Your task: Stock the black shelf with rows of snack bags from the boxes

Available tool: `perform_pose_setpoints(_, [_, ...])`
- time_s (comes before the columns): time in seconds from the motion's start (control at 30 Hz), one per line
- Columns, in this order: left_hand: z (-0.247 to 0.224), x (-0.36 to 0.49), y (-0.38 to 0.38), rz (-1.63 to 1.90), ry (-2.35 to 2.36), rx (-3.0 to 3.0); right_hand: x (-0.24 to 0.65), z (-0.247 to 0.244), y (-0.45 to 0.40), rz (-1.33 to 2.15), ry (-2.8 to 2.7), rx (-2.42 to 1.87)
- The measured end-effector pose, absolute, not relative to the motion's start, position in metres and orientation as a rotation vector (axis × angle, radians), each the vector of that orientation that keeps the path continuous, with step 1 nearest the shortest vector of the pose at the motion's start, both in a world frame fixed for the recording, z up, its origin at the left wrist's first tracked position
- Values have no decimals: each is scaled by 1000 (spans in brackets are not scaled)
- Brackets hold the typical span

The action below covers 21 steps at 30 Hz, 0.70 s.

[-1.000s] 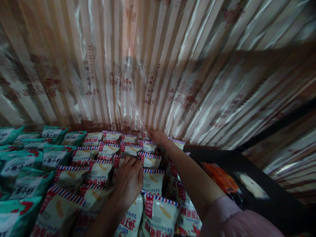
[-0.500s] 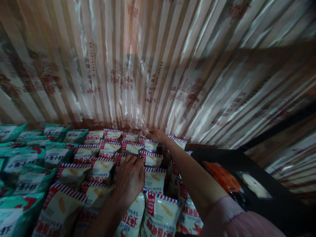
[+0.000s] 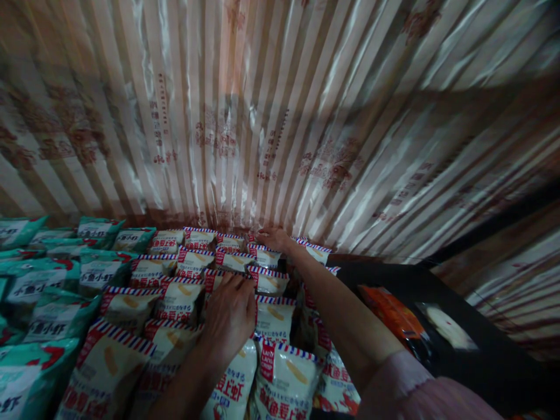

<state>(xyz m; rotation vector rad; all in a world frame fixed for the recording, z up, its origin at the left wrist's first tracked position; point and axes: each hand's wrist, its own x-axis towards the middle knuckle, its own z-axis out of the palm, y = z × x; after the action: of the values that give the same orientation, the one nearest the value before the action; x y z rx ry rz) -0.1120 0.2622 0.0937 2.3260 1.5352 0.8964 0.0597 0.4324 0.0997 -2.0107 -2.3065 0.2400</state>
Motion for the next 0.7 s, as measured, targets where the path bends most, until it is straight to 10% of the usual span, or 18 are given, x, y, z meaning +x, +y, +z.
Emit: perform_pose_setpoints(0.7, [95,-112,260,838,1545,2334,49,112,416,160,-2435,-2173])
